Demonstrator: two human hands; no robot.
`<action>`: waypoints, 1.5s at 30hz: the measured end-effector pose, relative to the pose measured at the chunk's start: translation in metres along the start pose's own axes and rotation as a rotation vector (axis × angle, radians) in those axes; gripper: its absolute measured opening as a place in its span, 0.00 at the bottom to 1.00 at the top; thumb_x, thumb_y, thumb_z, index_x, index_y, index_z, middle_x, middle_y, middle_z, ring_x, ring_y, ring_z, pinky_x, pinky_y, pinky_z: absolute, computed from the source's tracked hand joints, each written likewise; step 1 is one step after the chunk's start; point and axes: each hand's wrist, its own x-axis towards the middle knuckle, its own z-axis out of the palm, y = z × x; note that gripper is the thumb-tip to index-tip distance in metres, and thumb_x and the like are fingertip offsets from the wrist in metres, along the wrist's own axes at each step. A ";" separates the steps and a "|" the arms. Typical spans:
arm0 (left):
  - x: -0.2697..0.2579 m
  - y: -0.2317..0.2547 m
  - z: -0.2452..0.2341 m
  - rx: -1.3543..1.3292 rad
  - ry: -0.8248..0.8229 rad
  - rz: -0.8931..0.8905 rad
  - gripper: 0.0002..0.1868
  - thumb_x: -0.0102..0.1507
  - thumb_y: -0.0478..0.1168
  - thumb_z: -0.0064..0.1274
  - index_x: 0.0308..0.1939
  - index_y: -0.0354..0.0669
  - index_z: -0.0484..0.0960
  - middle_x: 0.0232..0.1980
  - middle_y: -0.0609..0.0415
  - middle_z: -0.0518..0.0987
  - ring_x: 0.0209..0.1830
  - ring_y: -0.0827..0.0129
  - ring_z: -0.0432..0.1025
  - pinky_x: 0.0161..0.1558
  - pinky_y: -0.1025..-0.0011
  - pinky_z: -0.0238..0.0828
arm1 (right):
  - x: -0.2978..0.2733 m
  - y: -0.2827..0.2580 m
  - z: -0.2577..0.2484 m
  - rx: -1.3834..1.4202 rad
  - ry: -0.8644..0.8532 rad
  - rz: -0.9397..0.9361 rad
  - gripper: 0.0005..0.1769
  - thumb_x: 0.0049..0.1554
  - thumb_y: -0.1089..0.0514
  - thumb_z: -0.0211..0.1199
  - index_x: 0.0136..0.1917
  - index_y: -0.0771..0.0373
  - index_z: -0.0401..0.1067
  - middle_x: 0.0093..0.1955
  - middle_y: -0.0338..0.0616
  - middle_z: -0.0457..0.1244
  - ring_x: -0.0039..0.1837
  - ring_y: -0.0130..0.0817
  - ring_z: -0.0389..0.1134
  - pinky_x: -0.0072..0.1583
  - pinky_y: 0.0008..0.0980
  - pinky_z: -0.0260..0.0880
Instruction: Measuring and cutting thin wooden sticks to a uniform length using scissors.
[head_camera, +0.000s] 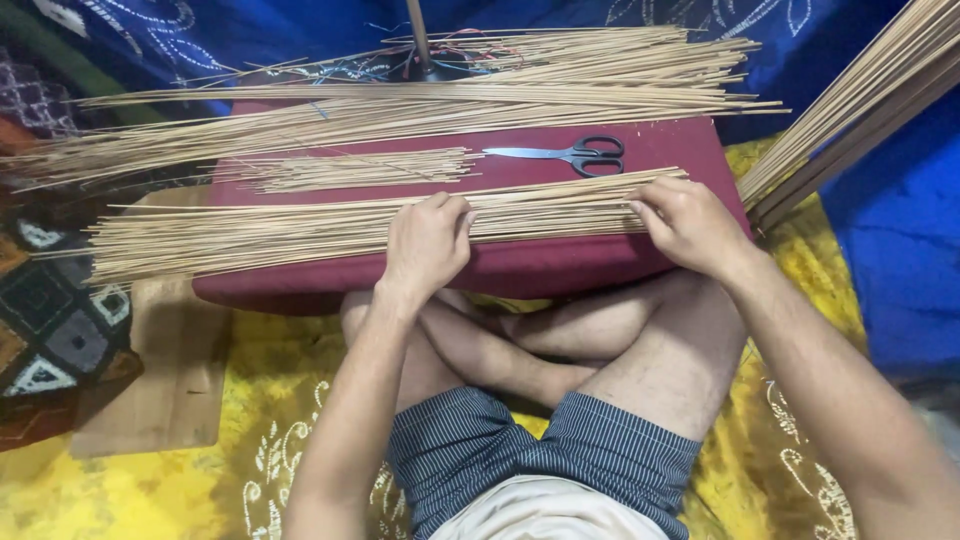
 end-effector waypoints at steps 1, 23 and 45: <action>0.001 0.000 0.000 -0.001 -0.001 0.001 0.06 0.66 0.45 0.52 0.40 0.52 0.83 0.32 0.55 0.77 0.35 0.52 0.79 0.38 0.56 0.74 | -0.003 0.003 -0.004 0.000 0.000 0.002 0.08 0.62 0.61 0.60 0.52 0.63 0.78 0.43 0.55 0.68 0.52 0.59 0.72 0.54 0.52 0.72; 0.026 0.007 0.025 -0.045 0.001 -0.021 0.05 0.66 0.41 0.58 0.38 0.46 0.86 0.36 0.51 0.74 0.37 0.46 0.77 0.40 0.53 0.75 | -0.041 0.100 0.025 0.711 0.315 0.754 0.11 0.58 0.61 0.71 0.56 0.56 0.80 0.47 0.42 0.72 0.47 0.23 0.73 0.45 0.17 0.72; 0.003 -0.002 0.037 0.021 0.148 0.143 0.19 0.69 0.46 0.53 0.62 0.43 0.76 0.62 0.47 0.74 0.65 0.51 0.69 0.60 0.55 0.65 | -0.051 0.085 0.058 0.074 0.497 0.241 0.24 0.65 0.62 0.67 0.70 0.77 0.72 0.59 0.66 0.67 0.62 0.62 0.68 0.65 0.55 0.65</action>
